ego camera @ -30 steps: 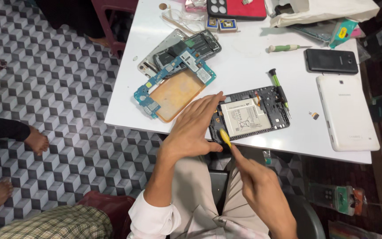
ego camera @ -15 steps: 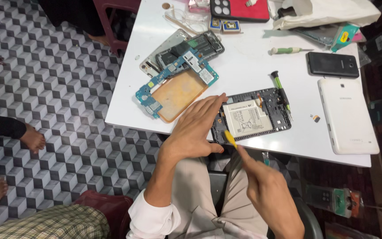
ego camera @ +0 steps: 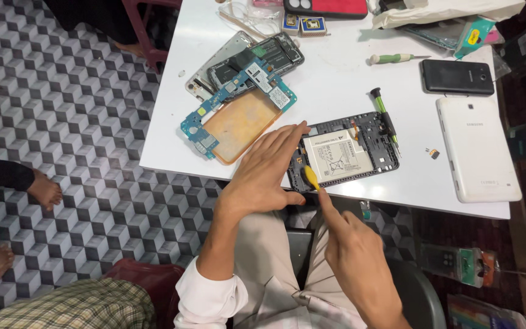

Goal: The person uses a toothbrush to scrub the interior surfaces of a disassembled smartphone chassis and a separate blue circuit board. The person holds the components steady with one hand while brushing with the other, moving the brush across various edges and crevices.

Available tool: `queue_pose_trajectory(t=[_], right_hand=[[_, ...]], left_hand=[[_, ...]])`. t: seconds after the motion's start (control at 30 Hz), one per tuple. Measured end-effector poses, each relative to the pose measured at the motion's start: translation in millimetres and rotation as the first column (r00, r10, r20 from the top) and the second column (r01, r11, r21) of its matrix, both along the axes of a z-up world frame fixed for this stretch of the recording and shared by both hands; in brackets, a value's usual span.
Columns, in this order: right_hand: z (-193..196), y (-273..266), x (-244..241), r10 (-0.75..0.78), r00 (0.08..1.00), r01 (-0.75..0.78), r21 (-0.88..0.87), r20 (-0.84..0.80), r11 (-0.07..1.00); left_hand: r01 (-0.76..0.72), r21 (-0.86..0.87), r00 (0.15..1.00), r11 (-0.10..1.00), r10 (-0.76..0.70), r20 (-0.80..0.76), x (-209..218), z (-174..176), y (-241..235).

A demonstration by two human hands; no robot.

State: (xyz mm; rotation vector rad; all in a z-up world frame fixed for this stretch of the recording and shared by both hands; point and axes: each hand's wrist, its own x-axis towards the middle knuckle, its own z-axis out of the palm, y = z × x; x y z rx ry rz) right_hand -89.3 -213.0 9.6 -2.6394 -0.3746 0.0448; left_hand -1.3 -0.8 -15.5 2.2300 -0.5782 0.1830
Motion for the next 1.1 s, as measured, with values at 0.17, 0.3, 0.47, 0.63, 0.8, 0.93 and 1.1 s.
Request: queue_pose_trajectory(t=[0.17,0.3,0.47,0.63,0.8,0.93,1.1], right_hand=[[8,7,4,-0.006,0.998,0.004,-0.038,-0.068,0.999],[0,13,10,0.022,0.999,-0.025,0.083,0.040,0.996],[-3,16,3,0.034,0.999,-0.037,0.135,0.029,0.990],[-6,14,10,0.005,0.999,-0.013,0.183,0.044,0.983],[1,20,9,0.006,0.999,-0.015,0.218,0.043,0.976],[-6,10,0,0.020,0.998,-0.033,0.260,0.054,0.965],[-28,-8,19,-0.062,0.998,0.052,0.453,0.008,0.890]], left_hand=[[0.004,0.009,1.000,1.000,-0.004,-0.020,3,2,1],[0.007,0.002,1.000,1.000,-0.007,0.028,1,-3,0],[0.001,-0.012,0.999,1.000,-0.001,-0.042,0,4,2],[0.012,-0.006,1.000,1.000,-0.011,0.008,1,-4,0],[-0.004,-0.008,0.999,1.000,0.003,-0.051,0,1,-1],[0.006,-0.006,1.000,1.000,-0.006,-0.021,2,-2,0],[0.012,-0.003,1.000,1.000,-0.012,-0.005,1,-2,1]])
